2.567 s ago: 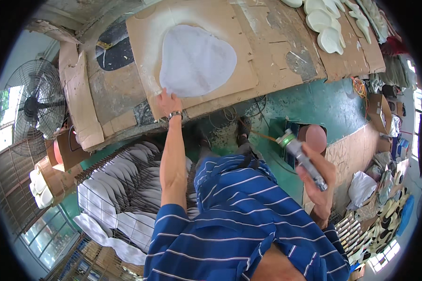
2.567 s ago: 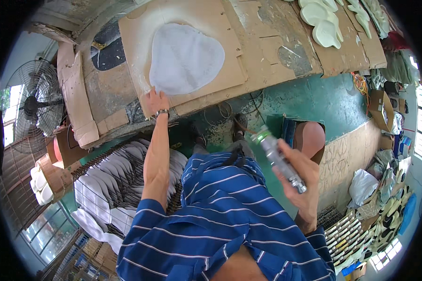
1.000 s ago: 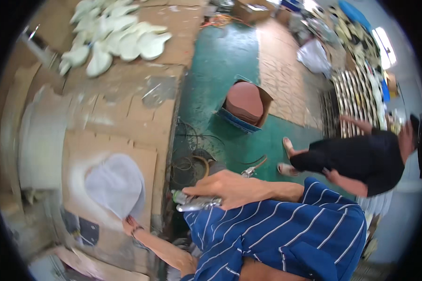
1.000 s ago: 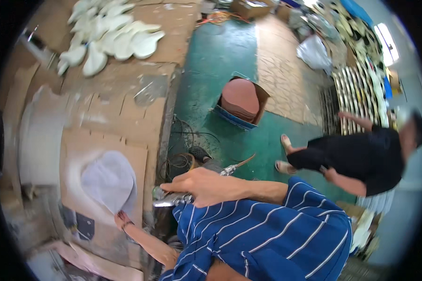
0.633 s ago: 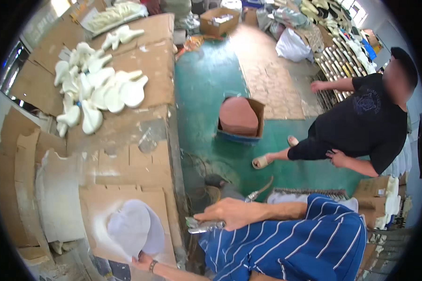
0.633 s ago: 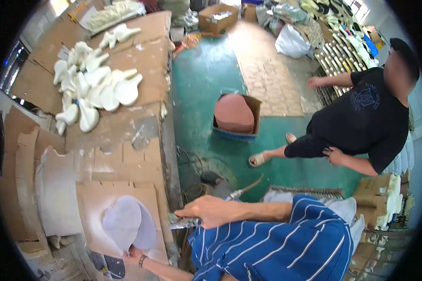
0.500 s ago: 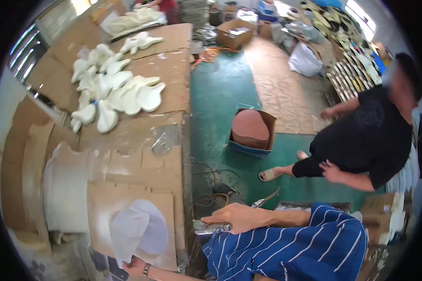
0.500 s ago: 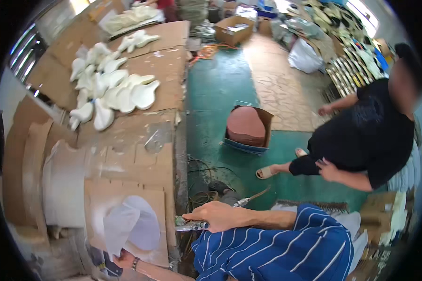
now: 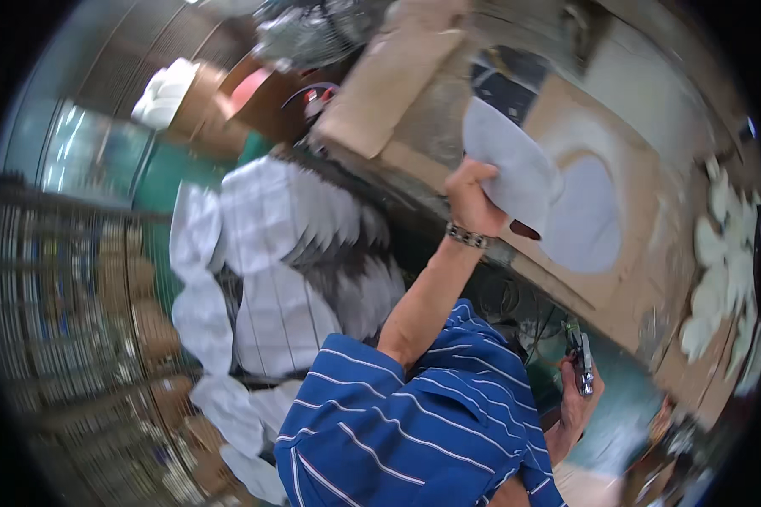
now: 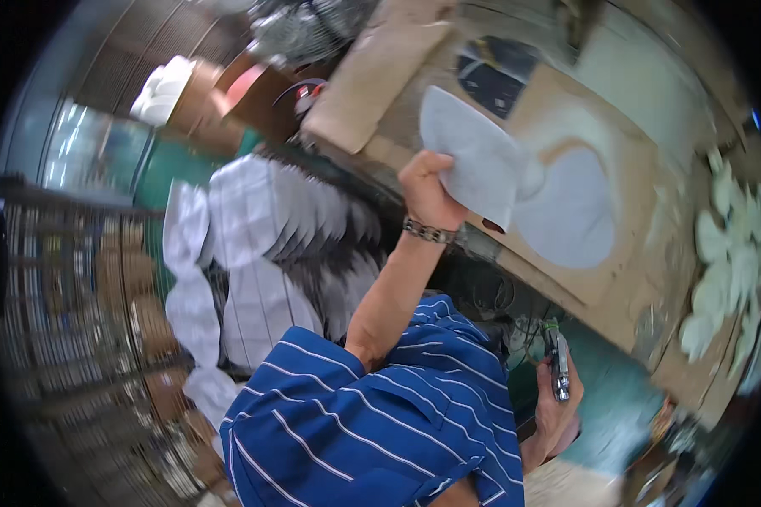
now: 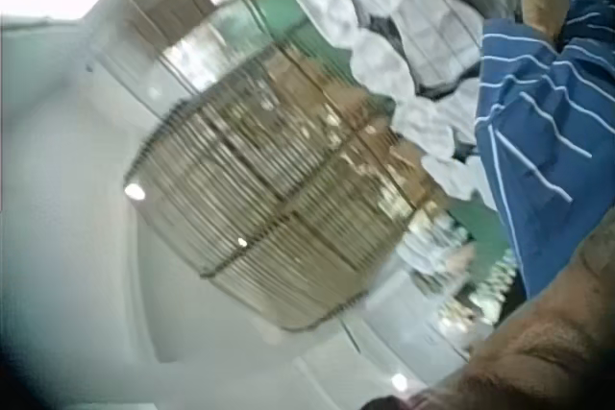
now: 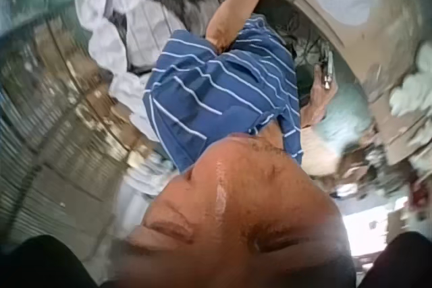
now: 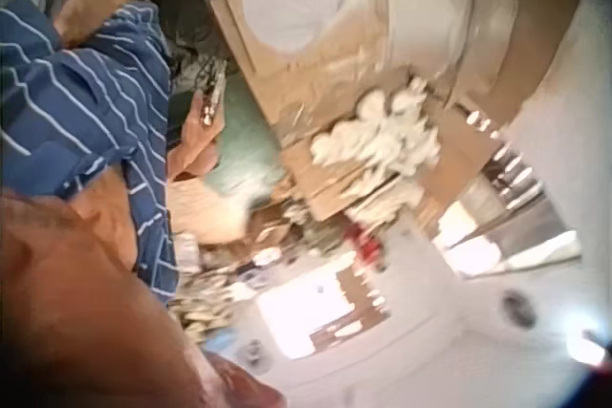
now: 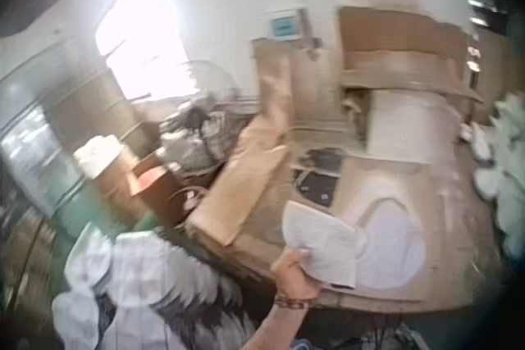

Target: Applying spray adhesive to foam pads and stacking them on a rack.

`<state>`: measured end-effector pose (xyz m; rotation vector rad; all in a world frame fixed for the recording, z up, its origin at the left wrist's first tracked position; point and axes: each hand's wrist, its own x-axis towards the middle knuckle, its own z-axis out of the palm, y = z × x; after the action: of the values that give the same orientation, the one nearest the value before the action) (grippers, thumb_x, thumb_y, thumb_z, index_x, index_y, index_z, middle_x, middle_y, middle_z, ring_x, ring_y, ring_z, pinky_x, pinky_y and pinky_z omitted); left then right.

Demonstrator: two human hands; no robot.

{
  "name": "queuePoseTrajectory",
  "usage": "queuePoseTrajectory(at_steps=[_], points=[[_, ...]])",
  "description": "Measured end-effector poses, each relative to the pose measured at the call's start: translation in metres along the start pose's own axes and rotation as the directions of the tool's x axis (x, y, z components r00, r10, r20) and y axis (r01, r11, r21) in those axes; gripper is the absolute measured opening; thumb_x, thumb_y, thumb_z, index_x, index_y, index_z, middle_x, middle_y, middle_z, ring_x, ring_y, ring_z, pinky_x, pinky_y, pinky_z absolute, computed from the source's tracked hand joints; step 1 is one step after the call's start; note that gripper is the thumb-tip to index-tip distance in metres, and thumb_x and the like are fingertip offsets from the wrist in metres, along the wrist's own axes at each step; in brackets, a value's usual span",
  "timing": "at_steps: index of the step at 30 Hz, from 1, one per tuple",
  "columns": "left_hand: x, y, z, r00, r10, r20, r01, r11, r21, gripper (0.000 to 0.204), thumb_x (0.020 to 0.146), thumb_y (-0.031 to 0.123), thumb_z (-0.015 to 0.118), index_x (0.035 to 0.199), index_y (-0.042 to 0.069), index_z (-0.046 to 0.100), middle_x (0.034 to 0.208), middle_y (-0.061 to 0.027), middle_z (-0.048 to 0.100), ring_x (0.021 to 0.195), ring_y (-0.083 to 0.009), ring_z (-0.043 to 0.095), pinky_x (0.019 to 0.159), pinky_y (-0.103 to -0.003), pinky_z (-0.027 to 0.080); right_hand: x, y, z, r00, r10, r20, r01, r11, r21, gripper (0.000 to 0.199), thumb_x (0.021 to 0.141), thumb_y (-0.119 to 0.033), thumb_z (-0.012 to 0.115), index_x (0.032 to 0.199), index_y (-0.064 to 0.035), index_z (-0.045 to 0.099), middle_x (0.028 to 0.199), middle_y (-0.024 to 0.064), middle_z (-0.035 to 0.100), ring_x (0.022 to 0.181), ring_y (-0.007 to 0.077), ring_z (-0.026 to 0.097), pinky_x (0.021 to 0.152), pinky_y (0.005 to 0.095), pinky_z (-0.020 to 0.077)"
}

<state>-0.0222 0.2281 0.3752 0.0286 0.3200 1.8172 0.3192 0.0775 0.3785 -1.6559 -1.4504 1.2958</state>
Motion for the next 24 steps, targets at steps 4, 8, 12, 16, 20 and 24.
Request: queuePoseTrajectory(at_steps=[4,8,12,16,20,24], points=[[-0.037,0.064,-0.032,0.976,0.215,-0.022,-0.216,0.975,-0.052,0.054,0.073,0.006,0.051,0.127,0.004,0.057,0.114,-0.0107,0.066,0.106,-0.0303,0.065,0.094,-0.047,0.054,0.037,-0.031,0.031,0.979,-0.050,0.198,0.082,0.984,-0.160,0.038,0.091,-0.005,0.072,0.128,0.0022,0.068,0.089,0.0027,0.068,0.080,0.0097,0.058,0.075,0.0251,0.0482],[-0.081,0.112,-0.037,0.931,0.365,0.015,-0.362,0.926,-0.109,0.049,0.074,0.007,0.052,0.122,0.003,0.058,0.108,-0.0101,0.066,0.102,-0.0295,0.065,0.093,-0.046,0.054,0.060,-0.037,0.048,0.925,-0.089,0.370,0.194,0.946,-0.259,0.027,0.091,-0.010,0.074,0.114,0.0021,0.070,0.086,0.0028,0.067,0.076,0.0114,0.057,0.070,0.0268,0.0458],[-0.116,0.117,0.002,0.805,0.579,-0.131,-0.589,0.805,-0.064,0.039,0.073,0.007,0.054,0.111,0.003,0.061,0.100,-0.0084,0.065,0.094,-0.0281,0.065,0.089,-0.045,0.055,0.092,-0.048,0.024,0.824,-0.138,0.549,0.296,0.932,-0.210,0.030,0.089,-0.008,0.075,0.116,0.0023,0.069,0.089,0.0048,0.068,0.080,0.0140,0.060,0.074,0.0303,0.0491],[-0.165,0.146,0.018,0.621,0.754,-0.216,-0.764,0.643,0.049,0.033,0.074,0.008,0.057,0.106,0.002,0.063,0.099,-0.0069,0.066,0.095,-0.0258,0.066,0.089,-0.043,0.054,0.102,-0.075,0.037,0.733,-0.081,0.676,0.326,0.913,-0.244,0.035,0.089,-0.005,0.072,0.123,0.0021,0.069,0.093,0.0053,0.068,0.084,0.0149,0.061,0.078,0.0310,0.0497],[-0.229,0.173,0.020,0.325,0.925,-0.194,-0.926,0.353,0.133,0.040,0.075,0.009,0.059,0.115,0.002,0.064,0.109,-0.0088,0.067,0.105,-0.0263,0.065,0.095,-0.044,0.053,0.122,-0.079,0.052,0.624,-0.115,0.773,0.400,0.897,-0.190,0.038,0.090,-0.005,0.070,0.127,0.0011,0.068,0.092,0.0036,0.067,0.083,0.0137,0.058,0.078,0.0298,0.0484],[-0.288,0.151,-0.011,-0.036,0.985,-0.170,-0.969,0.007,0.248,0.045,0.076,0.011,0.056,0.120,0.001,0.063,0.123,-0.0117,0.064,0.116,-0.0304,0.062,0.104,-0.050,0.049,0.113,-0.107,0.082,0.582,-0.065,0.810,0.443,0.861,-0.249,0.041,0.092,-0.006,0.069,0.133,-0.0023,0.067,0.089,0.0015,0.064,0.081,0.0120,0.056,0.076,0.0282,0.0469]])
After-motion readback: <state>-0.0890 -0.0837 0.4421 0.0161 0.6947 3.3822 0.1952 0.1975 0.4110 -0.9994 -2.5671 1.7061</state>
